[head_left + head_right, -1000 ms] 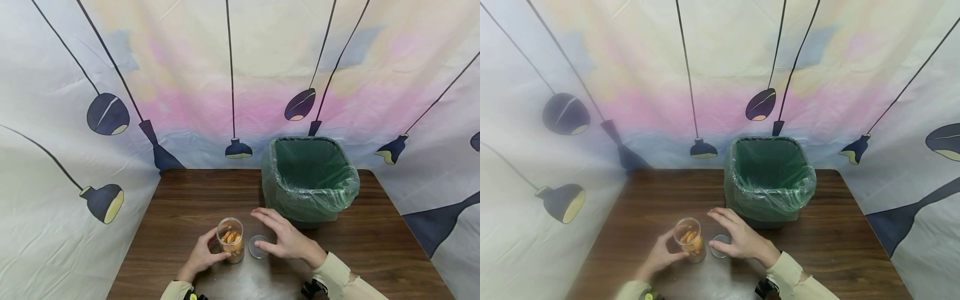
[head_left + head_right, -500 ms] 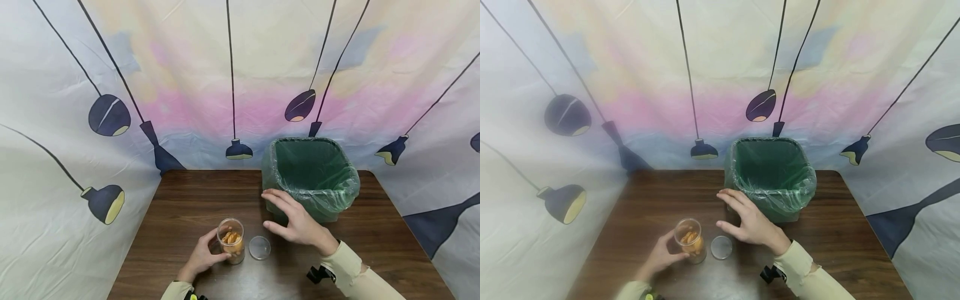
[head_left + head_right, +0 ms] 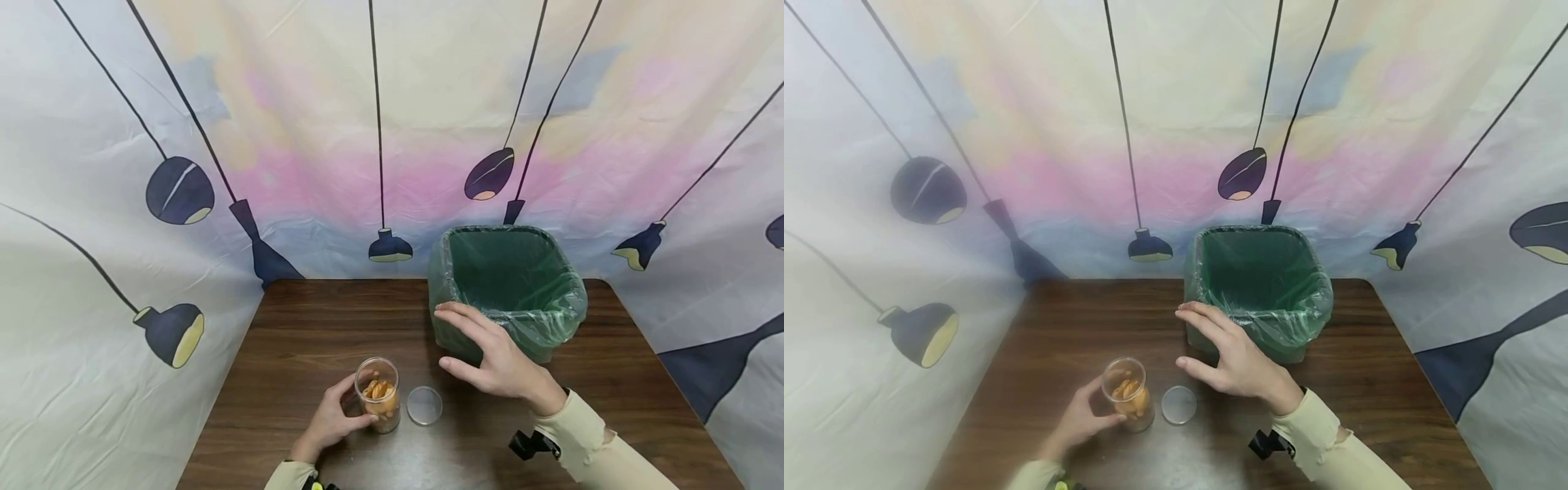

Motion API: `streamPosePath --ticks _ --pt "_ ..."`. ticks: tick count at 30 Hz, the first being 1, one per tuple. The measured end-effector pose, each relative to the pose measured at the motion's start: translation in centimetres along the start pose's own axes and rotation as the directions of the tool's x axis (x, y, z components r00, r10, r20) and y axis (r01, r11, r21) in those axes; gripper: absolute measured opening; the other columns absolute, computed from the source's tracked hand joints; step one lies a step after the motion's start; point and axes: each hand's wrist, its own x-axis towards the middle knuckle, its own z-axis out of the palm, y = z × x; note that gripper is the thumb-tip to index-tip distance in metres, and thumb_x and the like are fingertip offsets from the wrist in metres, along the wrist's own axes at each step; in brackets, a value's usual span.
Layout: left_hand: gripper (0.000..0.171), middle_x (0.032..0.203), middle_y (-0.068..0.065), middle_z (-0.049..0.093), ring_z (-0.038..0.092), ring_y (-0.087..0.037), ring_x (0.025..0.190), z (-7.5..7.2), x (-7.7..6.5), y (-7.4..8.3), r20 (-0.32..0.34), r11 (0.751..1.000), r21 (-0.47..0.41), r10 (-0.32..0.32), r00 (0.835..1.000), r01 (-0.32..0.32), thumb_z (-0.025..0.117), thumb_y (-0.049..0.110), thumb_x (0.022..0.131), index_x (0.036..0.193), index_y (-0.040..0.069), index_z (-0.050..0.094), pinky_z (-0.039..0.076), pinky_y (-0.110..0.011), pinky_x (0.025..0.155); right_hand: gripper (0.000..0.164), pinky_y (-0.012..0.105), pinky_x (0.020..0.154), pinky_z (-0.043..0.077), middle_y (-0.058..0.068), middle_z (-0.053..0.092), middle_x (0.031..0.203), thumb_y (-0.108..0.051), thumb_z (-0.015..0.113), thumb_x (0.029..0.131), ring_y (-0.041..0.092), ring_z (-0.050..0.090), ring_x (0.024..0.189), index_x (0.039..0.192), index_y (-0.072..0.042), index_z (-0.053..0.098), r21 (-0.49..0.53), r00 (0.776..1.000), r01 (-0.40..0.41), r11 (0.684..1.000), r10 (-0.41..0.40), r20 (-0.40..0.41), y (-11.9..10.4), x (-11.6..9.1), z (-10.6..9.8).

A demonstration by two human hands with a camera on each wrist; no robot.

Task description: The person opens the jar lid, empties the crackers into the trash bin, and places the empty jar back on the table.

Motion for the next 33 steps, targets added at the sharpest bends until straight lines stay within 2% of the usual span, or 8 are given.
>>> streamPosePath --ticks 3,10,15,20,24,33 --pt "0.071 0.134 -0.02 0.058 0.053 -0.017 0.128 0.0 -0.2 -0.5 -0.001 1.0 -0.007 0.004 1.0 -0.004 0.085 0.007 0.073 0.135 -0.001 0.051 0.042 -0.022 0.105 0.059 0.022 0.111 0.035 0.012 0.051 0.14 -0.037 0.065 0.092 0.024 0.05 0.128 0.139 -0.005 0.05 0.004 1.0 0.008 1.0 -0.008 -0.019 -0.1 0.3 -0.5" --pt "0.071 0.133 -0.025 0.056 0.051 -0.015 0.129 0.0 -0.2 -0.8 0.002 0.997 -0.023 0.076 0.997 -0.076 0.084 0.004 0.074 0.135 -0.005 0.049 0.041 -0.023 0.106 0.059 0.021 0.109 0.036 0.015 0.051 0.139 -0.038 0.063 0.094 0.025 0.049 0.128 0.137 0.0 0.051 -0.009 0.998 -0.009 1.0 0.009 -0.067 0.3 0.6 -2.3" --pt "0.071 0.132 -0.025 0.057 0.051 -0.012 0.128 0.2 -0.2 -0.4 -0.013 0.997 -0.025 0.071 0.997 -0.071 0.083 0.0 0.073 0.135 -0.005 0.049 0.04 -0.02 0.106 0.059 0.019 0.109 0.036 0.014 0.051 0.14 -0.038 0.064 0.093 0.025 0.048 0.129 0.138 -0.002 0.05 -0.027 0.995 -0.05 0.998 0.047 -0.093 0.8 0.5 -3.6" --pt "0.07 0.13 -0.03 0.056 0.052 -0.013 0.127 0.3 0.0 0.1 -0.021 0.997 -0.033 0.073 0.997 -0.074 0.082 -0.005 0.072 0.133 -0.009 0.048 0.04 -0.02 0.106 0.059 0.019 0.109 0.034 0.017 0.052 0.138 -0.039 0.063 0.094 0.025 0.049 0.128 0.138 -0.003 0.051 -0.042 0.99 -0.056 0.998 0.05 -0.129 1.4 0.4 -4.6" --pt "0.071 0.131 -0.029 0.055 0.051 -0.011 0.128 0.4 -0.1 -0.3 -0.032 0.996 -0.046 0.075 0.997 -0.076 0.081 -0.007 0.071 0.134 -0.008 0.048 0.039 -0.02 0.107 0.059 0.019 0.109 0.034 0.018 0.053 0.137 -0.042 0.06 0.095 0.025 0.049 0.128 0.137 -0.002 0.052 -0.069 0.986 -0.063 0.996 0.051 -0.159 1.8 0.3 -5.4" --pt "0.073 0.133 -0.033 0.05 0.046 -0.007 0.133 1.1 -0.6 -1.5 -0.072 0.982 -0.18 0.049 0.996 -0.061 0.079 -0.01 0.072 0.136 -0.008 0.045 0.033 -0.019 0.111 0.059 0.016 0.109 0.032 0.016 0.051 0.14 -0.043 0.059 0.095 0.023 0.047 0.131 0.138 -0.002 0.052 -0.117 0.977 -0.126 0.985 0.103 -0.186 2.3 -0.4 -7.1"
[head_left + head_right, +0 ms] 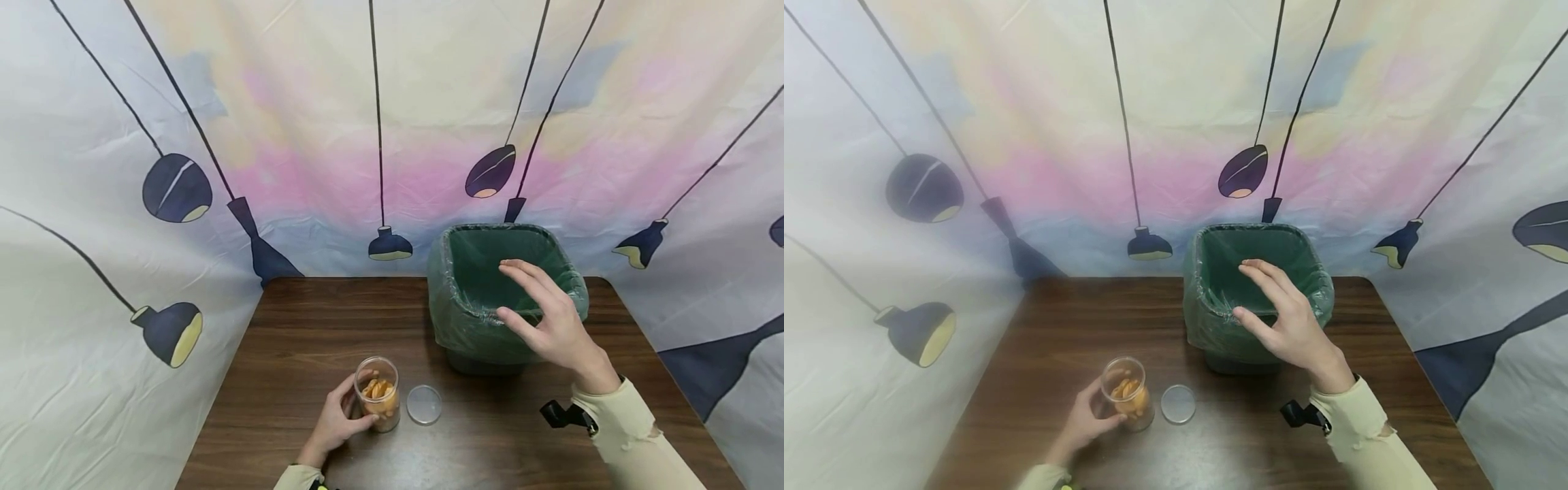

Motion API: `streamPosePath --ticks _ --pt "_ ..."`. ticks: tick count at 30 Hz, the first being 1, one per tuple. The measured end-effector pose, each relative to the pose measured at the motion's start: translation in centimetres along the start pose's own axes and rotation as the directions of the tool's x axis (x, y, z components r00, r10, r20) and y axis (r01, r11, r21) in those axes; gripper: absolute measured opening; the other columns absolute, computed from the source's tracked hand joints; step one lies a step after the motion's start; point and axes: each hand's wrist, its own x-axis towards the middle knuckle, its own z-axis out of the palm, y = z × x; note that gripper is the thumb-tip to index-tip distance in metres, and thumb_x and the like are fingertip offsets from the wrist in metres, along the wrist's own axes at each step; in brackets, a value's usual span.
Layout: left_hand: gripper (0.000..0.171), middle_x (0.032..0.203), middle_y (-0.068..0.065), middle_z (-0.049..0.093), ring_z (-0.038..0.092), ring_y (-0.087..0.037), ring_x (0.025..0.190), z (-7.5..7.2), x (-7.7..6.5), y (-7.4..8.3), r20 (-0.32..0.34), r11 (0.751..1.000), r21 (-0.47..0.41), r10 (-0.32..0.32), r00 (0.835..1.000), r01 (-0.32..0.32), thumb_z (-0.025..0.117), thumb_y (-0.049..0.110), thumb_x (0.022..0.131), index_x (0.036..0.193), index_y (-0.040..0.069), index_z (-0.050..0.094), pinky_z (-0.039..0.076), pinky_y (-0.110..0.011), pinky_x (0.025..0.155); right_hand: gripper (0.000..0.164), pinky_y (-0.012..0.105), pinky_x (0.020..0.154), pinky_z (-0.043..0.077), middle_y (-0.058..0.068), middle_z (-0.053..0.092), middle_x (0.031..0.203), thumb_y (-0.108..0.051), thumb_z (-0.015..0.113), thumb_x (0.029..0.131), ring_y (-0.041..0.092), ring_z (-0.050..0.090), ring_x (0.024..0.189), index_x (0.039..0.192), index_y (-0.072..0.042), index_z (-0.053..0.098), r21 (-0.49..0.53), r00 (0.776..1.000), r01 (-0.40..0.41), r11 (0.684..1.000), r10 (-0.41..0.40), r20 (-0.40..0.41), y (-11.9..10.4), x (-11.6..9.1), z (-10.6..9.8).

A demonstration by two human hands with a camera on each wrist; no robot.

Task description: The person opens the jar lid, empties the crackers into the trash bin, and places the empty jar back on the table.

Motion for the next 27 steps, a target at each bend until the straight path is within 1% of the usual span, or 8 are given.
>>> streamPosePath --ticks 7,11,17,19,21,24,26,27 --pt "0.073 0.133 -0.042 0.043 0.047 -0.011 0.133 0.5 -0.1 -0.6 -0.024 0.986 -0.161 0.042 0.999 -0.045 0.074 -0.019 0.071 0.135 -0.016 0.04 0.032 -0.019 0.112 0.057 0.015 0.11 0.03 0.017 0.05 0.141 -0.035 0.065 0.094 0.022 0.045 0.132 0.138 -0.002 0.052 -0.027 0.999 -0.036 0.999 0.036 0.008 0.7 -0.4 -0.6" --pt "0.074 0.137 -0.037 0.045 0.046 -0.014 0.134 0.9 -0.2 -0.9 -0.034 0.964 -0.256 0.068 0.997 -0.074 0.071 -0.022 0.07 0.135 -0.021 0.036 0.032 -0.021 0.112 0.057 0.015 0.111 0.03 0.017 0.05 0.141 -0.023 0.071 0.089 0.021 0.046 0.132 0.14 -0.005 0.051 -0.045 0.998 -0.067 0.997 0.068 0.007 1.0 -0.5 -1.0" --pt "0.074 0.135 -0.041 0.041 0.046 -0.015 0.134 1.0 -0.2 -1.2 -0.043 0.958 -0.272 0.084 0.996 -0.093 0.071 -0.022 0.069 0.134 -0.022 0.036 0.033 -0.021 0.112 0.058 0.014 0.106 0.033 0.014 0.051 0.142 -0.013 0.073 0.085 0.017 0.049 0.127 0.139 -0.007 0.052 -0.061 0.994 -0.108 0.992 0.107 -0.02 1.6 -0.5 -1.5" --pt "0.074 0.134 -0.044 0.039 0.045 -0.015 0.135 1.0 -0.1 -1.2 -0.043 0.958 -0.268 0.089 0.995 -0.098 0.071 -0.022 0.069 0.134 -0.022 0.036 0.032 -0.022 0.113 0.055 0.011 0.089 0.039 0.014 0.052 0.14 -0.014 0.072 0.087 0.019 0.052 0.122 0.138 -0.006 0.053 -0.069 0.993 -0.111 0.992 0.108 -0.043 1.9 -0.4 -1.7" --pt "0.074 0.135 -0.043 0.04 0.045 -0.014 0.135 0.9 -0.1 -1.2 -0.045 0.959 -0.267 0.086 0.995 -0.095 0.071 -0.022 0.069 0.135 -0.021 0.036 0.032 -0.022 0.113 0.053 0.01 0.078 0.038 0.014 0.053 0.139 -0.013 0.071 0.088 0.02 0.054 0.117 0.137 -0.006 0.054 -0.073 0.992 -0.112 0.991 0.108 -0.066 2.2 -0.4 -1.9" --pt "0.074 0.138 -0.034 0.045 0.045 -0.014 0.135 0.9 -0.2 -1.2 -0.045 0.959 -0.267 0.089 0.995 -0.098 0.071 -0.022 0.069 0.135 -0.021 0.036 0.032 -0.021 0.113 0.052 0.008 0.077 0.038 0.015 0.054 0.137 -0.01 0.071 0.087 0.019 0.055 0.115 0.136 -0.005 0.055 -0.08 0.99 -0.117 0.99 0.11 -0.087 2.7 -0.5 -2.1" --pt "0.074 0.14 -0.027 0.048 0.045 -0.014 0.135 1.0 -0.2 -1.3 -0.046 0.959 -0.266 0.09 0.995 -0.099 0.071 -0.022 0.069 0.135 -0.02 0.036 0.032 -0.021 0.113 0.053 0.008 0.091 0.038 0.016 0.054 0.137 -0.007 0.072 0.086 0.013 0.055 0.116 0.136 -0.006 0.055 -0.081 0.989 -0.126 0.989 0.119 -0.091 3.0 -0.6 -2.2" --pt "0.074 0.14 -0.025 0.049 0.045 -0.015 0.135 1.0 -0.2 -1.3 -0.045 0.959 -0.265 0.093 0.995 -0.102 0.07 -0.023 0.069 0.135 -0.02 0.036 0.032 -0.021 0.113 0.054 0.008 0.091 0.038 0.016 0.054 0.138 -0.006 0.072 0.085 0.01 0.054 0.117 0.137 -0.006 0.055 -0.084 0.988 -0.13 0.988 0.122 -0.093 3.1 -0.7 -2.3"
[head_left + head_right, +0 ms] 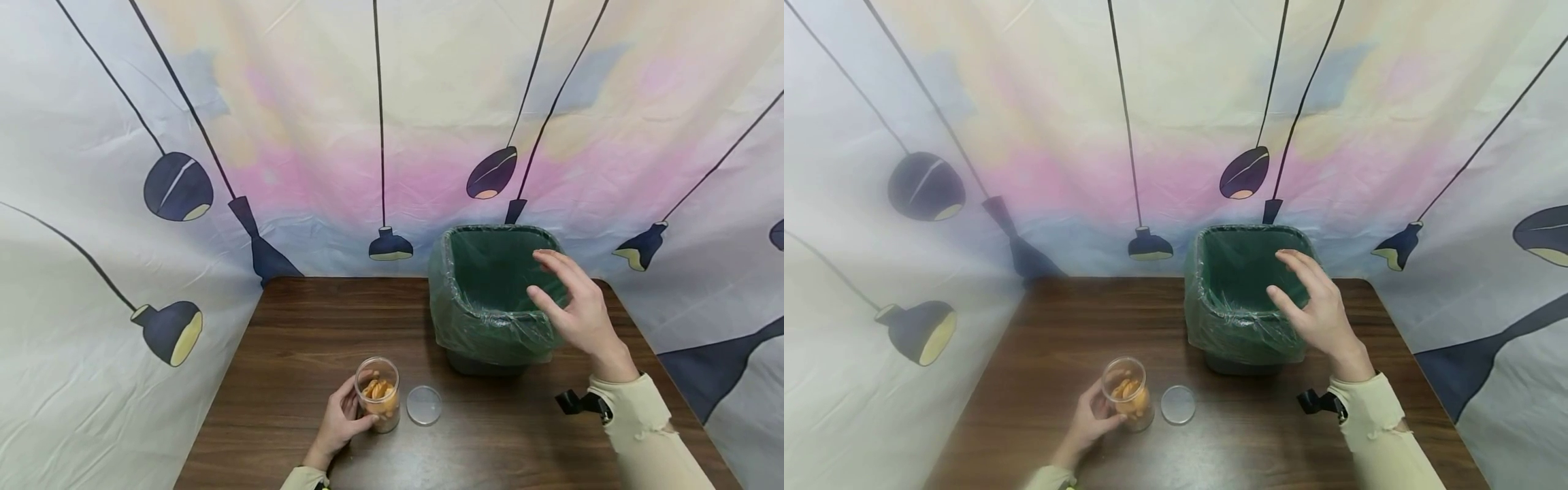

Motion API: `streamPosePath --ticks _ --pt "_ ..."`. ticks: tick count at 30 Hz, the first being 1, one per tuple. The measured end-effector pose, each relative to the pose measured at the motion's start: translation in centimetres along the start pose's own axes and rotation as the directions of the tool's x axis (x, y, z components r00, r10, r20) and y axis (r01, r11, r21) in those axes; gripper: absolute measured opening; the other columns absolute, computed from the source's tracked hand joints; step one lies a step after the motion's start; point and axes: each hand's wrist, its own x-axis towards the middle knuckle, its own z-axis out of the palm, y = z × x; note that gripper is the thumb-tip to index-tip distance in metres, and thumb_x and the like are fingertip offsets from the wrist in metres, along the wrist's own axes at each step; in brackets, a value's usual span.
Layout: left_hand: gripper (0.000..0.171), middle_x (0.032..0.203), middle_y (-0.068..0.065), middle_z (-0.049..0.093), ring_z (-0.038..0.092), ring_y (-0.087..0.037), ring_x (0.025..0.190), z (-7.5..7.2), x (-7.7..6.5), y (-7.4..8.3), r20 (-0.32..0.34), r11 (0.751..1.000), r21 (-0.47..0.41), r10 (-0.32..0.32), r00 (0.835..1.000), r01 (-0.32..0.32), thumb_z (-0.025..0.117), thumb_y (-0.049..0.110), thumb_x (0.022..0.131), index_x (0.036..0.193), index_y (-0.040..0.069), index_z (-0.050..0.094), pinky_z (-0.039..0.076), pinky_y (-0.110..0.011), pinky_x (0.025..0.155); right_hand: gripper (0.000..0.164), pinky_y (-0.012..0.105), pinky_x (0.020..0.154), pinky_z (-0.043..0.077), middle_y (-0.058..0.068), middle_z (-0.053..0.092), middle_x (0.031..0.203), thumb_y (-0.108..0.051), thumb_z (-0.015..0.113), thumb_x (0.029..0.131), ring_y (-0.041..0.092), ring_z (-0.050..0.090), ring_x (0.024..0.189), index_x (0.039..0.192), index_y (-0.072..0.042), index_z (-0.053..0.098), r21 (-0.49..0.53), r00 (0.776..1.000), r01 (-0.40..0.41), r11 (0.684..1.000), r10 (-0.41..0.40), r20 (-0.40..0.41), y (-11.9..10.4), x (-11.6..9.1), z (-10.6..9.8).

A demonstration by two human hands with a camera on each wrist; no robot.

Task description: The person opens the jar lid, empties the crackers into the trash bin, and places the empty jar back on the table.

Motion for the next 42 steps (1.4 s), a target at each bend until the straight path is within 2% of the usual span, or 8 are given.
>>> streamPosePath --ticks 1,5,9,13,18,25,35,42 --pt "0.074 0.14 -0.024 0.049 0.045 -0.014 0.135 0.0 0.0 0.0 -0.001 1.0 0.002 0.002 1.0 -0.002 0.07 -0.023 0.069 0.135 -0.021 0.036 0.032 -0.021 0.113 0.054 0.009 0.097 0.037 0.016 0.054 0.138 -0.006 0.072 0.085 0.008 0.053 0.118 0.136 -0.006 0.055 -0.004 1.0 -0.002 1.0 0.002 -0.002 0.2 0.0 0.0" --pt "0.074 0.14 -0.024 0.05 0.045 -0.014 0.135 -0.1 -0.1 -0.1 -0.004 1.0 0.007 0.0 1.0 0.0 0.07 -0.023 0.069 0.135 -0.021 0.036 0.032 -0.021 0.113 0.053 0.008 0.098 0.035 0.016 0.054 0.137 -0.008 0.072 0.086 0.002 0.05 0.119 0.136 -0.006 0.055 -0.033 1.0 -0.012 0.999 0.012 -0.011 0.8 -0.2 -0.3" --pt "0.074 0.138 -0.033 0.046 0.045 -0.013 0.135 -0.2 -0.1 0.0 0.003 1.0 0.023 -0.014 1.0 0.014 0.071 -0.021 0.07 0.136 -0.02 0.036 0.032 -0.02 0.113 0.053 0.006 0.098 0.033 0.017 0.054 0.137 -0.007 0.071 0.086 -0.003 0.048 0.119 0.137 -0.008 0.055 -0.061 0.999 -0.034 0.998 0.033 -0.025 1.4 -0.2 -1.0" --pt "0.074 0.134 -0.043 0.041 0.044 -0.014 0.136 -0.3 0.0 -0.2 0.025 0.999 0.045 -0.002 1.0 0.001 0.07 -0.021 0.071 0.136 -0.019 0.035 0.031 -0.02 0.113 0.053 0.005 0.098 0.033 0.017 0.056 0.135 -0.006 0.072 0.086 -0.007 0.047 0.118 0.136 -0.009 0.056 -0.079 0.997 -0.054 0.995 0.05 -0.052 1.8 -0.1 -1.6" --pt "0.076 0.134 -0.045 0.039 0.043 -0.015 0.137 -0.4 0.2 -0.2 0.045 0.998 0.06 0.009 0.999 -0.012 0.07 -0.022 0.07 0.137 -0.019 0.035 0.03 -0.02 0.114 0.05 0.006 0.099 0.034 0.018 0.057 0.133 -0.007 0.071 0.086 -0.01 0.045 0.12 0.134 -0.006 0.057 -0.086 0.996 -0.058 0.995 0.051 -0.076 2.2 -0.1 -2.2" --pt "0.077 0.135 -0.046 0.037 0.04 -0.019 0.139 -0.6 0.2 0.1 0.066 0.998 0.07 0.005 0.998 -0.01 0.072 -0.022 0.07 0.138 -0.017 0.035 0.029 -0.022 0.115 0.053 0.0 0.085 0.038 0.016 0.056 0.136 -0.004 0.07 0.086 -0.013 0.045 0.119 0.137 -0.011 0.056 -0.102 0.99 -0.116 0.988 0.107 -0.087 2.9 -0.5 -2.8" --pt "0.08 0.132 -0.052 0.031 0.038 -0.02 0.14 -0.4 0.0 -0.2 0.065 0.999 0.04 -0.005 0.998 0.002 0.075 -0.018 0.071 0.139 -0.017 0.034 0.031 -0.024 0.115 0.049 -0.002 0.085 0.039 0.02 0.054 0.135 -0.005 0.066 0.09 -0.016 0.044 0.119 0.138 -0.01 0.055 -0.074 0.983 -0.169 0.983 0.164 -0.077 4.3 -1.0 -3.2" --pt "0.081 0.13 -0.052 0.033 0.041 -0.018 0.138 -0.4 0.0 -0.6 0.05 0.999 0.047 0.007 0.999 -0.01 0.076 -0.019 0.068 0.138 -0.017 0.035 0.033 -0.022 0.113 0.047 -0.003 0.084 0.037 0.023 0.053 0.135 -0.01 0.065 0.092 -0.018 0.043 0.116 0.138 -0.009 0.054 -0.065 0.968 -0.245 0.967 0.241 -0.066 5.3 -1.3 -3.3"
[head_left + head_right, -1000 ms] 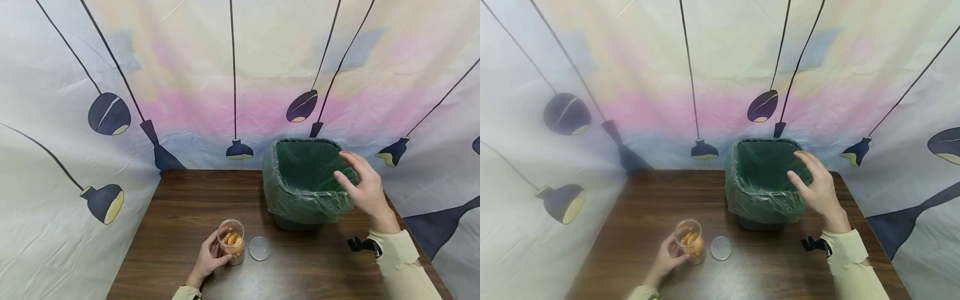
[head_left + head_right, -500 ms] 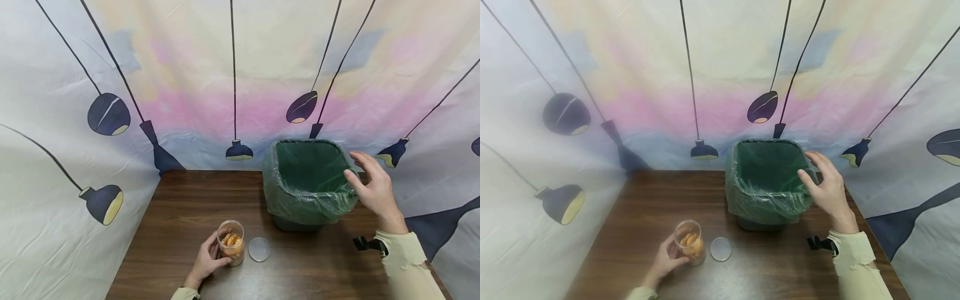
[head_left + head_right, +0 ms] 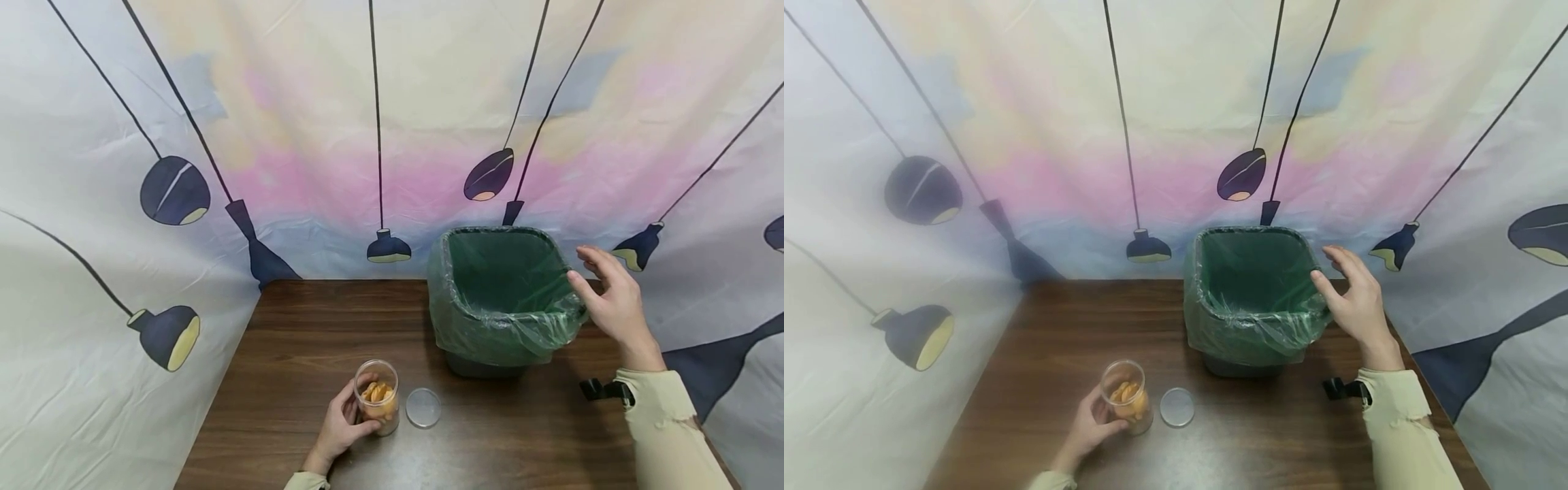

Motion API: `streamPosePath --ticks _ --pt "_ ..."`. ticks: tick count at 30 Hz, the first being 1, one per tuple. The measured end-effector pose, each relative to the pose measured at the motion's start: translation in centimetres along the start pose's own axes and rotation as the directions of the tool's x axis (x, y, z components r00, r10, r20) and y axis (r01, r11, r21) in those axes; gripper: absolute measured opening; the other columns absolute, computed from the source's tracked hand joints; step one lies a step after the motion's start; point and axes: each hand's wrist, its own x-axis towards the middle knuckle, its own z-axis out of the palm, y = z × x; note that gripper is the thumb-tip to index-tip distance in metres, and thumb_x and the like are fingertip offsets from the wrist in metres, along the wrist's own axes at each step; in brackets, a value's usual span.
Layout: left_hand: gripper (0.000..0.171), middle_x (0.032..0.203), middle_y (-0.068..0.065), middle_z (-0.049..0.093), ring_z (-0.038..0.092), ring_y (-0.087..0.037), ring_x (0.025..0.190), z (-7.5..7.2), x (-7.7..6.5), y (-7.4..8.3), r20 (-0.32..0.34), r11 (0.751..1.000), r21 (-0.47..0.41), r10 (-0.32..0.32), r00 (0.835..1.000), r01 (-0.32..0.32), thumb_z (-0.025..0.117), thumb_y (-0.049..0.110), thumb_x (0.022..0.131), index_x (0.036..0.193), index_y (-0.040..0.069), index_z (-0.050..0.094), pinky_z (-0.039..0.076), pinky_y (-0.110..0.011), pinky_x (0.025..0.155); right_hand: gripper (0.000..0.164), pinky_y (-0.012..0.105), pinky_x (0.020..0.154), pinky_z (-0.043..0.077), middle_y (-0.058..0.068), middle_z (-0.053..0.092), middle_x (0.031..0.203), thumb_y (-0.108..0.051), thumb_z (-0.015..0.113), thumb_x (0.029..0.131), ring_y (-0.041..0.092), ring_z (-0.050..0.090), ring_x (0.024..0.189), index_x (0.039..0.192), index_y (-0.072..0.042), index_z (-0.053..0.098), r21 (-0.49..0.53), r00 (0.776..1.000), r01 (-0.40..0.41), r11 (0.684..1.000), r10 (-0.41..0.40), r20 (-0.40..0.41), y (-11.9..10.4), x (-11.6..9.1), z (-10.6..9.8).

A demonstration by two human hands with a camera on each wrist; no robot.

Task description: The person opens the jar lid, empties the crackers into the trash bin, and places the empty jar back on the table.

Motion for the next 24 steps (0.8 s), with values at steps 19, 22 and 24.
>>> streamPosePath --ticks 19,22,24 --pt "0.08 0.131 -0.048 0.036 0.042 -0.022 0.137 0.2 0.1 -0.3 0.007 0.999 -0.009 0.038 0.999 -0.037 0.077 -0.017 0.069 0.136 -0.019 0.035 0.033 -0.023 0.113 0.042 0.0 0.086 0.036 0.026 0.054 0.13 -0.013 0.062 0.095 -0.02 0.042 0.107 0.135 -0.001 0.054 0.034 0.996 -0.09 0.995 0.089 0.026 2.7 -0.4 0.3" --pt "0.08 0.132 -0.046 0.038 0.041 -0.023 0.137 0.2 0.2 -0.3 0.012 0.999 -0.006 0.046 0.999 -0.046 0.077 -0.017 0.069 0.136 -0.02 0.034 0.032 -0.023 0.114 0.042 0.0 0.087 0.035 0.027 0.054 0.129 -0.014 0.06 0.096 -0.02 0.042 0.107 0.136 0.0 0.053 0.039 0.994 -0.102 0.994 0.1 0.042 3.1 -0.6 0.3" --pt "0.079 0.132 -0.046 0.038 0.041 -0.023 0.137 0.3 0.2 -0.3 0.012 0.999 -0.009 0.043 0.999 -0.043 0.077 -0.016 0.069 0.136 -0.02 0.035 0.032 -0.023 0.114 0.042 -0.001 0.087 0.035 0.027 0.054 0.129 -0.015 0.06 0.097 -0.02 0.042 0.107 0.136 0.0 0.053 0.037 0.993 -0.11 0.993 0.108 0.048 3.2 -0.7 0.3"
